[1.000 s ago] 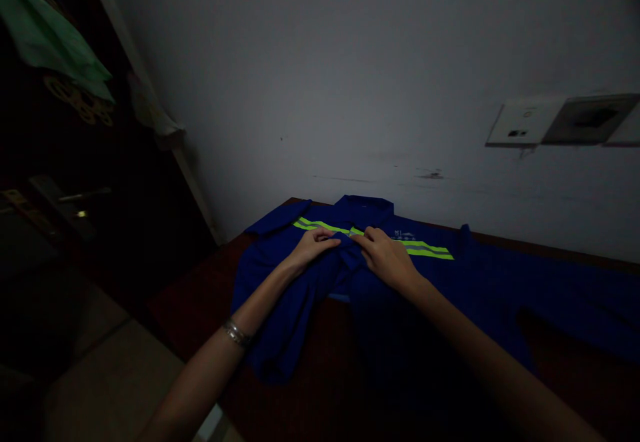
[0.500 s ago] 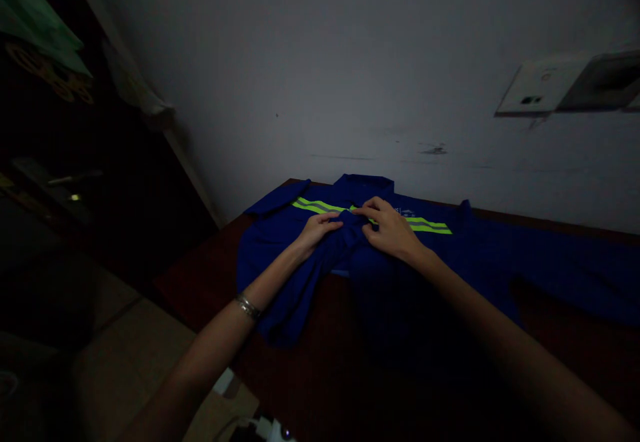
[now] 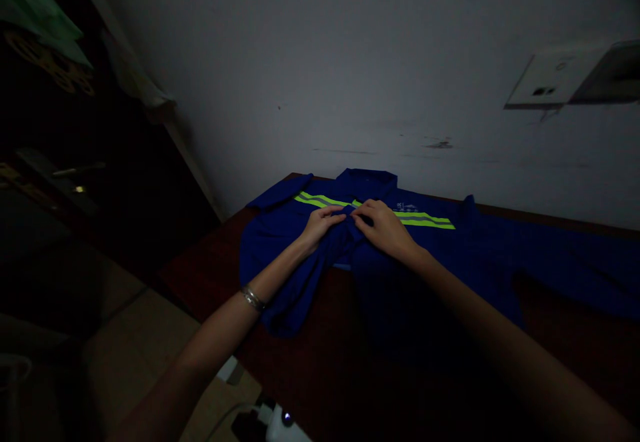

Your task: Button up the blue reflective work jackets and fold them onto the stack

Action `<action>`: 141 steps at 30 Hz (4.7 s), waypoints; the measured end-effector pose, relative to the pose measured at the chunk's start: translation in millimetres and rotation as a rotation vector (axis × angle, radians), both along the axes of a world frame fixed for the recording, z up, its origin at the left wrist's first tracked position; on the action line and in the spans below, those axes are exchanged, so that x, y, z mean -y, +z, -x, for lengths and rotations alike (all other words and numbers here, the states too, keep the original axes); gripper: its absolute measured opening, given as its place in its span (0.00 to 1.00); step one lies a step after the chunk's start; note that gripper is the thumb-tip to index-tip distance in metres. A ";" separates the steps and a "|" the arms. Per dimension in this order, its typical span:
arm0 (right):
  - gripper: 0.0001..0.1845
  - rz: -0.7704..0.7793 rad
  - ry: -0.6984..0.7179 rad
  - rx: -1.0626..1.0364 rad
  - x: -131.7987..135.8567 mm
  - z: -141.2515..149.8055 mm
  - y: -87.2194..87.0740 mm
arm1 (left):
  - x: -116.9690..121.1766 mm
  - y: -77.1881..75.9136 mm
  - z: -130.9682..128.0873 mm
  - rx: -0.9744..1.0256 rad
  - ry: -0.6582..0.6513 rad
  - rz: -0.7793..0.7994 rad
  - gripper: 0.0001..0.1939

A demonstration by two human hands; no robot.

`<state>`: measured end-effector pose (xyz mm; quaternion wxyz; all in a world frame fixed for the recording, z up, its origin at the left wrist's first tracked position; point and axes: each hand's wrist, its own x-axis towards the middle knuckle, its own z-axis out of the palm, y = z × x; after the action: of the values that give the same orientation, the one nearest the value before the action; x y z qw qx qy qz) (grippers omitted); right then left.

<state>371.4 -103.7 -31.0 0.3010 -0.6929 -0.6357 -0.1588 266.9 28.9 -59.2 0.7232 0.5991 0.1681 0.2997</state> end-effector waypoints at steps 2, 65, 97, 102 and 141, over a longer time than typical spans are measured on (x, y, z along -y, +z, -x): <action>0.12 0.009 -0.008 -0.005 0.6 0.0 0.0 | 1.2 0.7 0.4 -0.002 -0.002 0.002 0.15; 0.07 0.019 -0.037 -0.531 -4.8 -2.6 3.8 | 0.2 5.3 4.5 0.168 -0.117 -0.478 0.13; 0.05 -0.009 -0.019 -0.429 -2.3 0.3 9.0 | 12.3 12.5 14.8 -0.017 0.207 -0.896 0.10; 0.05 0.010 -0.004 -0.410 -1.8 1.0 10.3 | 10.5 7.1 9.9 -0.011 0.132 -0.687 0.12; 0.06 0.063 -0.058 -0.066 9.5 6.8 16.9 | 16.5 8.0 15.3 0.040 -0.023 -0.208 0.11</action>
<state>364.5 -113.2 -14.1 0.2950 -0.7250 -0.6097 -0.1245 251.6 12.4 -51.1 0.6637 0.6667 0.1147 0.3191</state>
